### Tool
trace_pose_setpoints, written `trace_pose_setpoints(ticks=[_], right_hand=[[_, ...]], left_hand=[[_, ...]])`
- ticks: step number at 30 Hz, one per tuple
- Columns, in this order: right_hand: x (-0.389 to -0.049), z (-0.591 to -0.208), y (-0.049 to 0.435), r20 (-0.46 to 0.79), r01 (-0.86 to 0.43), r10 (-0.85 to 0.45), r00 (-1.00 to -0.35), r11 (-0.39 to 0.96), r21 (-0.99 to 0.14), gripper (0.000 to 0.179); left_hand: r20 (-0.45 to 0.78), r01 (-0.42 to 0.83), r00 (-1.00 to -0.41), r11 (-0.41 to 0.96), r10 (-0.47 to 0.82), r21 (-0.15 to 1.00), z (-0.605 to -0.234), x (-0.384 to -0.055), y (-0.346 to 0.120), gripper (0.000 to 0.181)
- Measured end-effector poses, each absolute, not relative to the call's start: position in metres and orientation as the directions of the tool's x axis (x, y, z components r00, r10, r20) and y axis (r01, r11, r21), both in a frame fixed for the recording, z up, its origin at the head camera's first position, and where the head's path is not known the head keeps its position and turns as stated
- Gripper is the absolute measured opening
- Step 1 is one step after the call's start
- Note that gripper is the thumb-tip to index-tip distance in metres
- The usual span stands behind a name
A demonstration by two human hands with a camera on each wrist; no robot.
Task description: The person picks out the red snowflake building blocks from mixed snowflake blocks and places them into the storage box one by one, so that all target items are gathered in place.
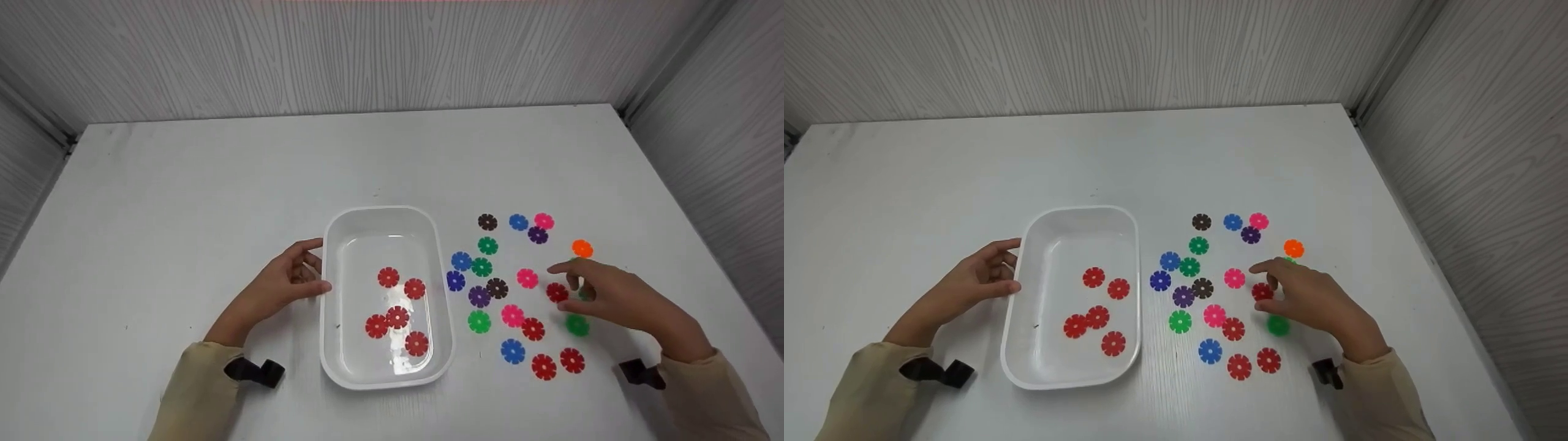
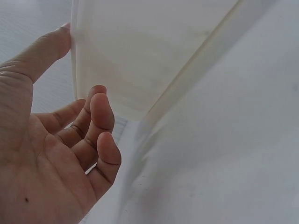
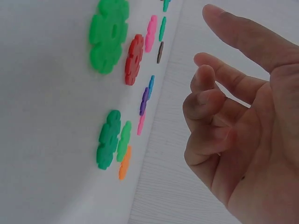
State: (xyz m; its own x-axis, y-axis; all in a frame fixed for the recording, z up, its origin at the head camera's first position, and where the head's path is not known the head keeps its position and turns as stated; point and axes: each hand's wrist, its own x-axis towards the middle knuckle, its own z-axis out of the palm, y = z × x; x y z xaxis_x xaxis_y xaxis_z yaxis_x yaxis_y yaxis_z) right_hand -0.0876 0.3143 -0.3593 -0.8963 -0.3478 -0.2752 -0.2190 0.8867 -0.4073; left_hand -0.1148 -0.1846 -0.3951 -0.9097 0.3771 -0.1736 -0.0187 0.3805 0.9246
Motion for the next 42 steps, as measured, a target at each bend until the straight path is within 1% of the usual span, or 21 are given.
trace_pose_setpoints(ticks=[8, 11, 16, 25, 36, 42], right_hand=[[-0.091, -0.364, 0.323, -0.302, -0.205, -0.309, -0.902, 0.921, -0.331, 0.057], [-0.092, -0.369, 0.325, -0.311, -0.226, -0.313, -0.897, 0.931, -0.287, 0.057], [-0.094, -0.376, 0.327, -0.300, -0.278, -0.337, -0.892, 0.934, -0.223, 0.050], [-0.093, -0.375, 0.321, -0.277, -0.324, -0.358, -0.891, 0.932, -0.164, 0.040], [-0.096, -0.373, 0.312, -0.292, -0.313, -0.352, -0.889, 0.934, -0.170, 0.036], [-0.097, -0.366, 0.307, -0.220, -0.342, -0.372, -0.902, 0.926, -0.161, 0.035]], left_hand=[[-0.176, -0.019, -0.909, 0.386, 0.377, 0.922, -0.394, -0.116, -0.183, 0.075], [-0.173, -0.017, -0.908, 0.378, 0.382, 0.926, -0.395, -0.115, -0.183, 0.075], [-0.153, -0.003, -0.906, 0.356, 0.395, 0.934, -0.396, -0.114, -0.184, 0.074], [-0.156, -0.005, -0.909, 0.362, 0.387, 0.932, -0.397, -0.114, -0.184, 0.074], [-0.167, -0.014, -0.912, 0.379, 0.375, 0.925, -0.397, -0.114, -0.185, 0.073], [-0.171, -0.018, -0.910, 0.376, 0.378, 0.926, -0.397, -0.114, -0.185, 0.073]])
